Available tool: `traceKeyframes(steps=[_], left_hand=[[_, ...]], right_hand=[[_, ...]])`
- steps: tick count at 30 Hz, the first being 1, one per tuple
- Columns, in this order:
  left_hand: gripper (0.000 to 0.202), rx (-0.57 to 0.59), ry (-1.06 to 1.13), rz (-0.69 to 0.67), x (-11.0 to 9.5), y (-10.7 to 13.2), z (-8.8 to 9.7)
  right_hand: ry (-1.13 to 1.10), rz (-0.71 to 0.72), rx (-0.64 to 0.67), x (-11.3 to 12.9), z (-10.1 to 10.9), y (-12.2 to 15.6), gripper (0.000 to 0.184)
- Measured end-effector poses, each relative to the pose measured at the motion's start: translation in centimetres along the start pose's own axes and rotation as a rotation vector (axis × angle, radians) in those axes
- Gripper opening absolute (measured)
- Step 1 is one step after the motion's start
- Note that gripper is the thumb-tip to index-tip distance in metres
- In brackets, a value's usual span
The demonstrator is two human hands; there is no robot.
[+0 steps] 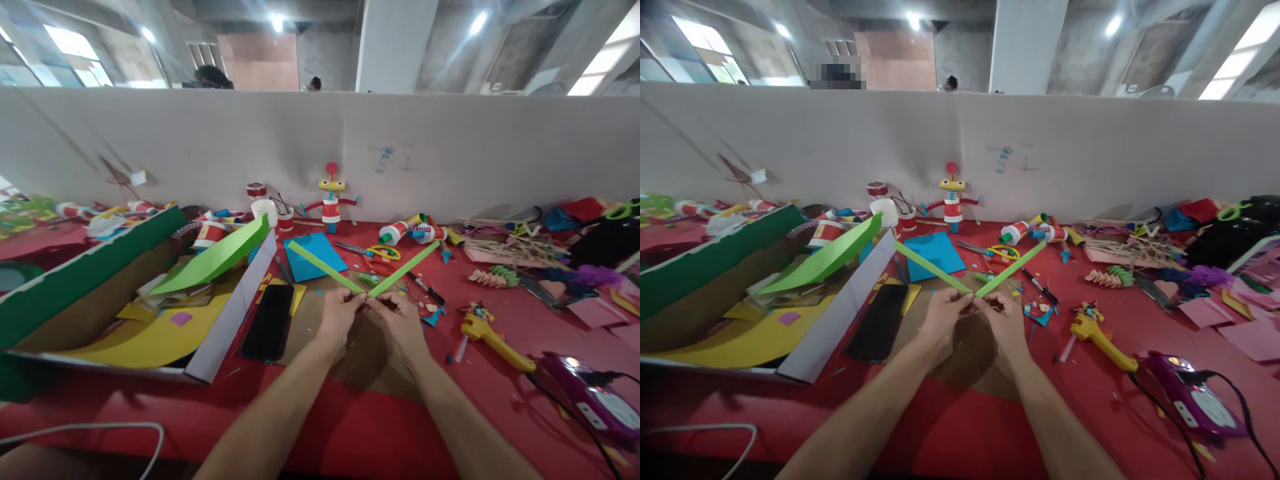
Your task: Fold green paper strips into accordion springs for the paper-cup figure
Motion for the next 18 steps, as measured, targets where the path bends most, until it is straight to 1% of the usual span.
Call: traceKeyframes(steps=[4, 7, 9, 13, 18], left_hand=[[0.022, 0.031, 0.009, 0.021, -0.7, 0.0, 0.0], [0.021, 0.063, 0.075, 0.066, -1.2, 0.3, -0.1], [0.020, 0.053, 0.105, 0.084, -1.4, 0.5, -0.1], [0.020, 0.028, 0.082, 0.099, -1.4, 0.6, -0.1], [0.018, 0.113, 0.139, 0.154, -1.2, 0.4, -0.3]], right_hand=[[-0.054, -0.009, -0.026, 0.1, -0.3, 0.2, 0.011], [-0.091, -0.041, -0.041, 0.2, -0.4, 0.4, 0.012], [-0.095, -0.065, -0.044, 0.3, -0.4, 0.5, 0.014], [-0.066, -0.064, -0.055, 0.4, -0.3, 0.4, 0.016], [-0.035, -0.060, -0.103, 0.2, 0.2, 0.0, 0.020]])
Point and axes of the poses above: each hand's wrist, its own y-axis away from the middle knuckle, its own z-axis out of the back of the hand, x = y × z, the point moved 1 cm from there along -y, towards the middle knuckle, and after that the axes turned 5 degrees about x, right-handed, at the moved point
